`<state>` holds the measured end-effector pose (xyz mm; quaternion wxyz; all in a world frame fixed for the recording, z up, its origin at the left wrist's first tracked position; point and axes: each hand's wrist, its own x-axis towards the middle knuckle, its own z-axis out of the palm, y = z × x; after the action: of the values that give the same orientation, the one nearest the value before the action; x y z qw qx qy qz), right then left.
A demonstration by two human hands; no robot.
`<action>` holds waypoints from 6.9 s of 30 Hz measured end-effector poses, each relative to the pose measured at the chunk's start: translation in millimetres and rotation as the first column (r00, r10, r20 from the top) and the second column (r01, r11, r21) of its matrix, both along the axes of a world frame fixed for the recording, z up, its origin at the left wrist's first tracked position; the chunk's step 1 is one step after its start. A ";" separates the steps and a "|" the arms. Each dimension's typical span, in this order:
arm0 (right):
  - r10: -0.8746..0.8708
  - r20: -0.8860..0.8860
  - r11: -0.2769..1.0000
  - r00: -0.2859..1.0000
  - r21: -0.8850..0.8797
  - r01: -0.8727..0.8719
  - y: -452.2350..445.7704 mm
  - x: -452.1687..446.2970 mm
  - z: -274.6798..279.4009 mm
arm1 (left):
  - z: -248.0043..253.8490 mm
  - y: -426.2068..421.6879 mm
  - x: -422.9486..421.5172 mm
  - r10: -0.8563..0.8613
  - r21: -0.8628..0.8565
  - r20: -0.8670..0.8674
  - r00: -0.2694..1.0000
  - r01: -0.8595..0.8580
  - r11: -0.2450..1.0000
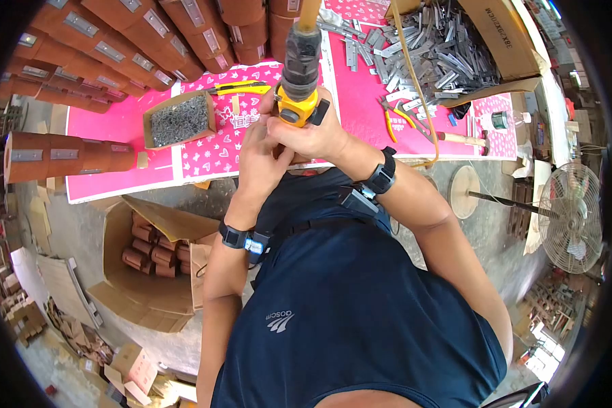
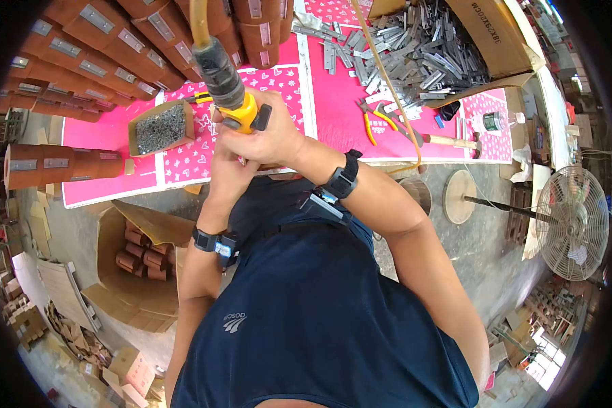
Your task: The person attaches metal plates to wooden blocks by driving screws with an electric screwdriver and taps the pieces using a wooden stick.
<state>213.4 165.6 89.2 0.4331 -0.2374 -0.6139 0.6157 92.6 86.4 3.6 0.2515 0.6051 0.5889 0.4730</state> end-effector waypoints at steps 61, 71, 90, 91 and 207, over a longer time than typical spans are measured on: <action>0.011 0.024 0.998 1.000 0.067 -0.013 5.6 8.9 -12.7 | -44.3 3.0 1.8 -0.166 0.015 -0.027 0.986 0.167 0.986; -0.006 0.028 0.996 1.000 0.090 0.004 6.4 9.0 -14.9 | -43.9 2.1 3.3 -0.148 0.018 -0.004 0.989 0.148 0.989; -0.024 -0.098 0.997 0.995 -0.076 0.017 34.1 14.4 -2.2 | -35.2 3.6 3.0 -0.134 -0.011 0.025 0.991 0.134 0.991; -0.021 -0.097 0.997 0.995 -0.078 0.013 34.0 12.9 -1.8 | -35.6 3.2 3.3 -0.130 -0.013 0.027 0.991 0.131 0.991; -0.268 -0.006 0.963 0.963 0.038 0.268 4.1 101.8 -43.3 | -11.5 -7.6 -19.9 -0.131 -0.019 -0.110 0.985 0.129 0.991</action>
<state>315.2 169.8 46.0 0.5174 -0.3095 -0.5877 0.5395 72.7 78.8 -7.9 0.2523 0.6660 0.5640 0.4179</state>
